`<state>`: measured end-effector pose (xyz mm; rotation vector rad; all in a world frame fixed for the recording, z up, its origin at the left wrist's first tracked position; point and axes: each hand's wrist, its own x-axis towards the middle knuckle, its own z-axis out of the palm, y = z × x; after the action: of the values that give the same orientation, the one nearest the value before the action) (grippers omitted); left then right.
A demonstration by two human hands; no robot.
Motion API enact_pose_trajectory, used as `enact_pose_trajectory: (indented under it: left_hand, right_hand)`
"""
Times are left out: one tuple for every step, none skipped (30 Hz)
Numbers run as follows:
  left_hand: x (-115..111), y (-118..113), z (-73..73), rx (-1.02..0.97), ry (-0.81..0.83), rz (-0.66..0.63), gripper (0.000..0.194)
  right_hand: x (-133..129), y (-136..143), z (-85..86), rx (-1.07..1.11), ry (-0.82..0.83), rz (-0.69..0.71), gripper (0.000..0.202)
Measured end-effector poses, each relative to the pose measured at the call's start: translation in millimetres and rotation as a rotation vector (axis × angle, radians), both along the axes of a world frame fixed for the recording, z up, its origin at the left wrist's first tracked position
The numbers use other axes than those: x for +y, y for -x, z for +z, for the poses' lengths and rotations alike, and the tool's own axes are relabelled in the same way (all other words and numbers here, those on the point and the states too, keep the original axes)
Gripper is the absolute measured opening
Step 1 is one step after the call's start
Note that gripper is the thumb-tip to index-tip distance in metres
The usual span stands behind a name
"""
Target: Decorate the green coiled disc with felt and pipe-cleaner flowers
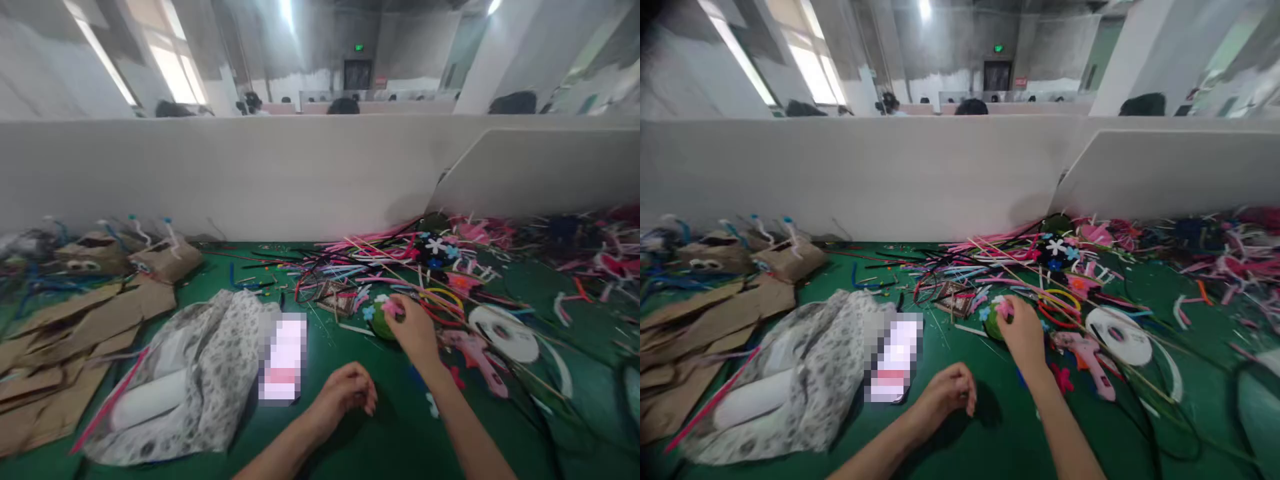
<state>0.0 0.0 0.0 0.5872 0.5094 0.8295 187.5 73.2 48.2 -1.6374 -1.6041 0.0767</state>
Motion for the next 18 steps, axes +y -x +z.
enact_pose_trajectory:
  left_hand:
    - [0, -1, -1.0, -0.005, 0.009, 0.025, 0.013]
    - [1, -1, -1.7, -0.011, 0.017, 0.049, 0.014]
    - [1, -1, -2.2, -0.018, 0.022, 0.071, 0.017]
    - [2, -1, -2.3, -0.024, 0.026, 0.092, 0.023]
    - [2, 0, -1.7, -0.031, 0.029, 0.113, 0.029]
    - [3, 1, -0.6, -0.038, 0.029, 0.13, 0.036]
    - [3, 2, 1.2, -0.048, 0.025, 0.14, 0.041]
    - [4, 4, 3.5, -0.06, 0.018, 0.144, 0.046]
    - [4, 6, 6.0, -0.073, 0.008, 0.141, 0.049]
    - [5, 7, 8.4, -0.087, -0.003, 0.134, 0.052]
    - [5, 9, 10.6, -0.098, -0.012, 0.127, 0.053]
    - [6, 10, 12.3, -0.105, -0.019, 0.122, 0.053]
    - [7, 11, 13.5, -0.108, -0.024, 0.121, 0.052]
    - [7, 11, 14.2, -0.11, -0.028, 0.122, 0.052]
    - [8, 12, 14.7, -0.112, -0.03, 0.122, 0.05]
    - [8, 12, 15.1, -0.115, -0.034, 0.123, 0.049]
    - [9, 12, 15.7, -0.119, -0.039, 0.119, 0.048]
    - [8, 12, 16.5, -0.124, -0.042, 0.118, 0.048]
  right_hand:
    - [-6, -2, 3.9, -0.011, -0.018, -0.026, 0.026]
    - [-12, -3, 7.9, -0.011, -0.039, -0.051, 0.027]
    - [-20, -3, 12.0, 0.0, -0.063, -0.076, 0.028]
    - [-28, -2, 16.1, 0.022, -0.089, -0.1, 0.028]
    - [-37, 1, 19.9, 0.05, -0.125, -0.129, 0.028]
    - [-47, 4, 23.3, 0.098, -0.164, -0.157, 0.028]
    - [-56, 8, 25.9, 0.157, -0.193, -0.171, 0.028]
    - [-65, 13, 27.5, 0.224, -0.211, -0.179, 0.028]
    - [-72, 17, 28.0, 0.29, -0.217, -0.179, 0.028]
    - [-78, 21, 27.5, 0.344, -0.21, -0.174, 0.028]
    - [-81, 25, 26.1, 0.389, -0.199, -0.168, 0.028]
    - [-83, 28, 24.2, 0.418, -0.185, -0.161, 0.027]
    - [-83, 30, 22.0, 0.434, -0.171, -0.157, 0.027]
    - [-82, 32, 19.8, 0.435, -0.164, -0.156, 0.026]
    - [-80, 33, 17.6, 0.419, -0.16, -0.151, 0.026]
    - [-79, 35, 15.6, 0.388, -0.157, -0.138, 0.025]
    - [-78, 38, 13.7, 0.344, -0.156, -0.114, 0.024]
    - [-78, 41, 11.9, 0.293, -0.155, -0.071, 0.023]
